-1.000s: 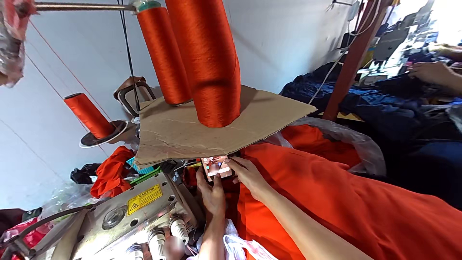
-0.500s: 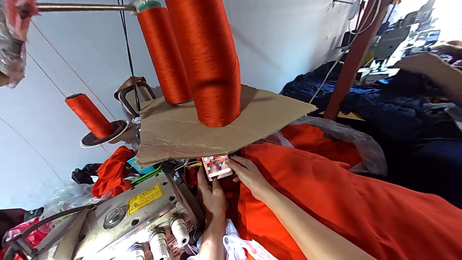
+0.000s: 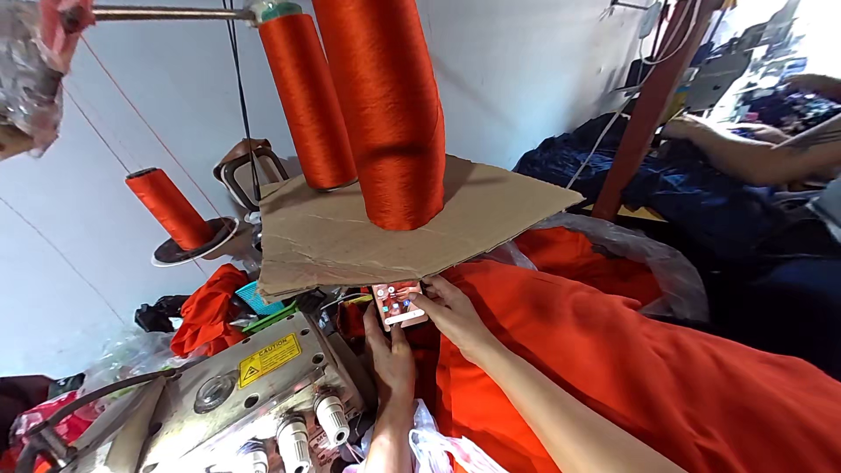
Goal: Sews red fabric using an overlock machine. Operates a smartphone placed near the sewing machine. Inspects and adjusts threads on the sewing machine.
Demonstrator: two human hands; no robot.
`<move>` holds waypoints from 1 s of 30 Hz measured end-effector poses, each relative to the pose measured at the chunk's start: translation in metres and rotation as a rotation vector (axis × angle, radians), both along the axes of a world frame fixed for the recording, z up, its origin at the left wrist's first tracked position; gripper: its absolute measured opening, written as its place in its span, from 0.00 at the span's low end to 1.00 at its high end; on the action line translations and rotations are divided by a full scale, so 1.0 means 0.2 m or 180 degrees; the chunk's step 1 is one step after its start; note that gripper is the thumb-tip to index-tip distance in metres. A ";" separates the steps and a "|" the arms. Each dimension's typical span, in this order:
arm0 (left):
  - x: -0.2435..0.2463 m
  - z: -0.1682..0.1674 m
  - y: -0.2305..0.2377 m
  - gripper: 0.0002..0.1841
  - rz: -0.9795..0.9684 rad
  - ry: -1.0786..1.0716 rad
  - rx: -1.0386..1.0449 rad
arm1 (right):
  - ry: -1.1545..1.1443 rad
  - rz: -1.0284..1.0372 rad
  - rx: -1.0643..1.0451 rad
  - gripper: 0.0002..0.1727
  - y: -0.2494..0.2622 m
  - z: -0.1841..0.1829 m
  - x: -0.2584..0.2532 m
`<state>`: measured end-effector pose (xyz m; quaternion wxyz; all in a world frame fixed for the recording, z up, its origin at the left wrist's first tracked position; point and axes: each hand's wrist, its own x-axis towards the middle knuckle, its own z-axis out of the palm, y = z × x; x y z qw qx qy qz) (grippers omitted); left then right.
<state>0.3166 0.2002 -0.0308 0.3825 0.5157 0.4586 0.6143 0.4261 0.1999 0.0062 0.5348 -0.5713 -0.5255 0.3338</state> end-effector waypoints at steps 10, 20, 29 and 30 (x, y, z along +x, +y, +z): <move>0.00 0.00 0.00 0.28 -0.0075 0.0052 -0.0003 | -0.0091 0.0011 -0.0014 0.25 0.00 0.00 0.00; 0.00 0.03 -0.02 0.27 0.0087 0.0372 -0.0121 | -0.0050 -0.0032 0.0119 0.20 0.01 -0.03 0.01; 0.01 0.02 0.01 0.24 0.0140 0.0251 -0.0113 | -0.0020 -0.0075 0.0095 0.20 0.01 -0.02 0.02; 0.01 0.02 0.01 0.23 0.0127 0.0191 -0.0096 | -0.0003 -0.0066 0.0101 0.21 0.01 -0.02 0.02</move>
